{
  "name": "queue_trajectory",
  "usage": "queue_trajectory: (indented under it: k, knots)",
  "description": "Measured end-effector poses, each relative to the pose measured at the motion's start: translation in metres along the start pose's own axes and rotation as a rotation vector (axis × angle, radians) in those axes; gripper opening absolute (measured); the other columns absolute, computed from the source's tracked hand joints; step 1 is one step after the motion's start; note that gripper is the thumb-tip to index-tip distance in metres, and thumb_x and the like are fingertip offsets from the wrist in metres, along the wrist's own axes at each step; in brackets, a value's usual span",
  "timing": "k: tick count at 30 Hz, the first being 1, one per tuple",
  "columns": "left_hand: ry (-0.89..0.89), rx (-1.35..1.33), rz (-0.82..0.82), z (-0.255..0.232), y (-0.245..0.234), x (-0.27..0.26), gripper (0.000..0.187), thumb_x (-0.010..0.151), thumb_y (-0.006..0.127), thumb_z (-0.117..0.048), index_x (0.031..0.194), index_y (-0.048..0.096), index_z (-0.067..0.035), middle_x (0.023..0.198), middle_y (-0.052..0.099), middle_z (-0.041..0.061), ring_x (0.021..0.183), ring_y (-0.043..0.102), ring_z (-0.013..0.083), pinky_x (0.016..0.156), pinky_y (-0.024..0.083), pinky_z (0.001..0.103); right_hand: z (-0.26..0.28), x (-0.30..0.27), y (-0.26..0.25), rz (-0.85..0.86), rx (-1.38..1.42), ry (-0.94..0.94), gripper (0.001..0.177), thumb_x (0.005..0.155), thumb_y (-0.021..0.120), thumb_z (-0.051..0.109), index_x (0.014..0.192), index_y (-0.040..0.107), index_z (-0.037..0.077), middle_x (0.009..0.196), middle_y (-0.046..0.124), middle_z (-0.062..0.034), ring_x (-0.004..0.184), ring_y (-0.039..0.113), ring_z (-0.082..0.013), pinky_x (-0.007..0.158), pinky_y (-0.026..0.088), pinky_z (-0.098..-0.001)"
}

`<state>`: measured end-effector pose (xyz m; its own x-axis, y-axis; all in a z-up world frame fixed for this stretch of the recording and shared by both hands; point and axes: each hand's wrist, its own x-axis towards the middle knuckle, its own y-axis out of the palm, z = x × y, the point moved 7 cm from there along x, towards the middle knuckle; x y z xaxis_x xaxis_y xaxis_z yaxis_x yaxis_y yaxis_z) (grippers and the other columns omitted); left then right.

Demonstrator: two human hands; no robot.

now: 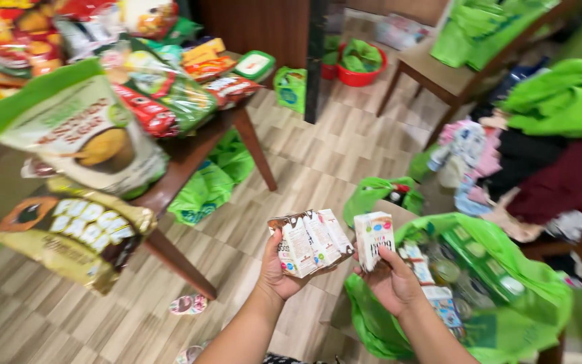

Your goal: The person unpacks groceries from a green plastic bag placed on a chair and arranges them on a nearby table. Items handled include a chocolate bar, a bag of chips, a box of chocolates, a pack of yogurt, and a tub of spread.

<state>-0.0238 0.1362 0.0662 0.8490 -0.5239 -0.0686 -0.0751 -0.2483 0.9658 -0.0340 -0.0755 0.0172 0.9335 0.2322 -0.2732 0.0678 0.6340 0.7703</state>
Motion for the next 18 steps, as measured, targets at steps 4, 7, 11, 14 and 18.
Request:
queue_trajectory:
  k: [4,7,11,14,18]
  knots:
    - [0.055,0.066,-0.04,-0.059,-0.021,-0.033,0.079,0.08,0.072,-0.055,0.146,0.053,-0.014,0.141,0.063,0.013,0.128,0.06,0.0426,0.105,0.041,0.074,-0.033,0.043,0.045,-0.123,-0.296,-0.059,0.048,0.092,0.068,0.022,0.135,0.057,0.006,0.114,0.072,-0.0097,0.1,0.068,-0.0242,0.087,0.053,-0.0427]
    - [0.132,0.084,-0.106,-0.107,-0.04,-0.06,0.072,0.083,0.074,-0.047,0.144,0.054,-0.014,0.138,0.065,0.014,0.125,0.062,0.0405,0.103,0.044,0.073,-0.072,0.07,0.114,-0.079,-0.493,-0.071,0.044,0.091,0.068,0.01,0.133,0.059,0.004,0.113,0.072,-0.0081,0.099,0.067,-0.0195,0.085,0.054,-0.0373]
    - [0.241,0.051,-0.166,-0.178,-0.065,-0.107,0.066,0.082,0.076,-0.039,0.139,0.056,-0.012,0.134,0.067,0.013,0.121,0.065,0.038,0.098,0.048,0.069,-0.119,0.095,0.191,0.013,-0.551,-0.015,0.052,0.082,0.069,-0.001,0.132,0.058,0.008,0.113,0.072,-0.0059,0.098,0.068,-0.0144,0.085,0.056,-0.032]
    - [0.351,0.07,-0.188,-0.235,-0.08,-0.144,0.064,0.082,0.078,-0.032,0.138,0.056,-0.008,0.132,0.067,0.014,0.12,0.066,0.0347,0.103,0.05,0.06,-0.137,0.132,0.236,0.075,-0.668,-0.096,0.057,0.079,0.073,-0.003,0.133,0.055,0.002,0.111,0.07,-0.0067,0.098,0.067,-0.0153,0.083,0.056,-0.0335]
    - [0.443,0.138,-0.138,-0.306,-0.083,-0.182,0.065,0.081,0.08,-0.023,0.138,0.057,-0.004,0.131,0.067,0.012,0.119,0.066,0.0291,0.108,0.05,0.047,-0.145,0.198,0.282,0.011,-0.867,-0.216,0.057,0.078,0.078,0.003,0.129,0.054,0.0,0.111,0.074,-0.0069,0.094,0.066,-0.0174,0.075,0.05,-0.0351]
